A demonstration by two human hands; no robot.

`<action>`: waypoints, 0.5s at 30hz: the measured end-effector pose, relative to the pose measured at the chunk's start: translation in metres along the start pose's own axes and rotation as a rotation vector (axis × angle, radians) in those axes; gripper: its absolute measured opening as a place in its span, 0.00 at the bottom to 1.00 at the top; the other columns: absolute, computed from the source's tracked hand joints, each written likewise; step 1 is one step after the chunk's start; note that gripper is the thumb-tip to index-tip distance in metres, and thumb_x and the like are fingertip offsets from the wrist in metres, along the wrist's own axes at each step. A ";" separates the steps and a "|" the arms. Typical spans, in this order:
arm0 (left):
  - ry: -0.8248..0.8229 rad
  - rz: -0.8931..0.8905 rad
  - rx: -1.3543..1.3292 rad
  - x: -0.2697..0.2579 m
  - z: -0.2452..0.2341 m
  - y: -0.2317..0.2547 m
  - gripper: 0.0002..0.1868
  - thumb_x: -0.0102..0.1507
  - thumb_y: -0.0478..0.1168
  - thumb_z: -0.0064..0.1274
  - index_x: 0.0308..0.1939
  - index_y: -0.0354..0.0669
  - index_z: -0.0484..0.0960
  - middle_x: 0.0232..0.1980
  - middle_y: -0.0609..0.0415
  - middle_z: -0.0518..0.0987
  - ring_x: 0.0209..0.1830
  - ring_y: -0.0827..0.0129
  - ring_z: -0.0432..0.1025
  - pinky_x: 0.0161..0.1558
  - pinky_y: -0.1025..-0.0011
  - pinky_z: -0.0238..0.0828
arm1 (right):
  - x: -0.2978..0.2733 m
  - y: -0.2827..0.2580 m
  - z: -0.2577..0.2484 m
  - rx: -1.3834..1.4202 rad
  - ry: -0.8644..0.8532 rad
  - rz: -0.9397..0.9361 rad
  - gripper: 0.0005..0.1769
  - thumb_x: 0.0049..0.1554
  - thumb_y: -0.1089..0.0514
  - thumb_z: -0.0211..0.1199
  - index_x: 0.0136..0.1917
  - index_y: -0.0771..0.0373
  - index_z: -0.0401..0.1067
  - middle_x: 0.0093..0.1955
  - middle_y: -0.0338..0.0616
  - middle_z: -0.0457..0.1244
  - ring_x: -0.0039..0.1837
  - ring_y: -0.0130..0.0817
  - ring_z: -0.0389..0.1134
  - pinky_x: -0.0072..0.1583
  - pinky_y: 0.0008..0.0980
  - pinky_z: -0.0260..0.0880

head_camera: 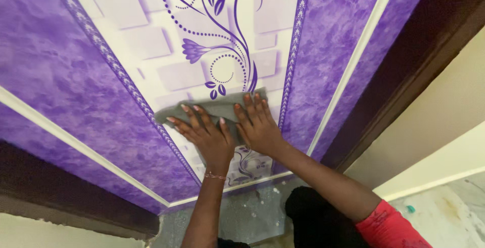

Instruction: The person wipes the purple and white patterned surface of a door with a grey cloth, moving their hands across different sections of the door panel.

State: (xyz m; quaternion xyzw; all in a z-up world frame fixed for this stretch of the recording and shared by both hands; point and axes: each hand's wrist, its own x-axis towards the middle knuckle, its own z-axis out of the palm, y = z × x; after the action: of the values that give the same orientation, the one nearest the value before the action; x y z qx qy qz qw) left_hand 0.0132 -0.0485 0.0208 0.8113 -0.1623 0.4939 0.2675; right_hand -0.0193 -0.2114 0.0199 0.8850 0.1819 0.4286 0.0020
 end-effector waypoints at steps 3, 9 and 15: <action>-0.117 0.107 0.021 -0.023 0.032 0.007 0.37 0.74 0.52 0.41 0.81 0.38 0.49 0.85 0.40 0.40 0.81 0.22 0.27 0.76 0.27 0.29 | -0.030 0.018 0.007 -0.058 -0.072 0.010 0.35 0.65 0.49 0.55 0.78 0.71 0.56 0.81 0.75 0.43 0.80 0.80 0.40 0.76 0.72 0.41; -0.361 0.476 0.122 -0.085 0.081 -0.008 0.32 0.73 0.53 0.43 0.81 0.53 0.61 0.83 0.55 0.53 0.82 0.42 0.40 0.75 0.40 0.44 | -0.096 0.010 0.032 -0.356 -0.550 -0.069 0.32 0.63 0.52 0.52 0.73 0.75 0.59 0.76 0.78 0.48 0.77 0.86 0.43 0.70 0.83 0.36; -0.592 0.658 0.006 -0.121 0.078 -0.056 0.30 0.74 0.48 0.40 0.80 0.52 0.62 0.78 0.56 0.67 0.82 0.67 0.54 0.78 0.59 0.50 | -0.128 -0.026 0.059 -0.264 -0.662 -0.048 0.33 0.55 0.53 0.54 0.71 0.70 0.63 0.73 0.69 0.55 0.77 0.78 0.46 0.71 0.79 0.39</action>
State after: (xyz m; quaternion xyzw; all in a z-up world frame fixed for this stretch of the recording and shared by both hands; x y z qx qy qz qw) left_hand 0.0426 -0.0496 -0.1306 0.8236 -0.4802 0.2997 0.0358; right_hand -0.0557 -0.2200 -0.1184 0.9635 0.1352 0.1383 0.1850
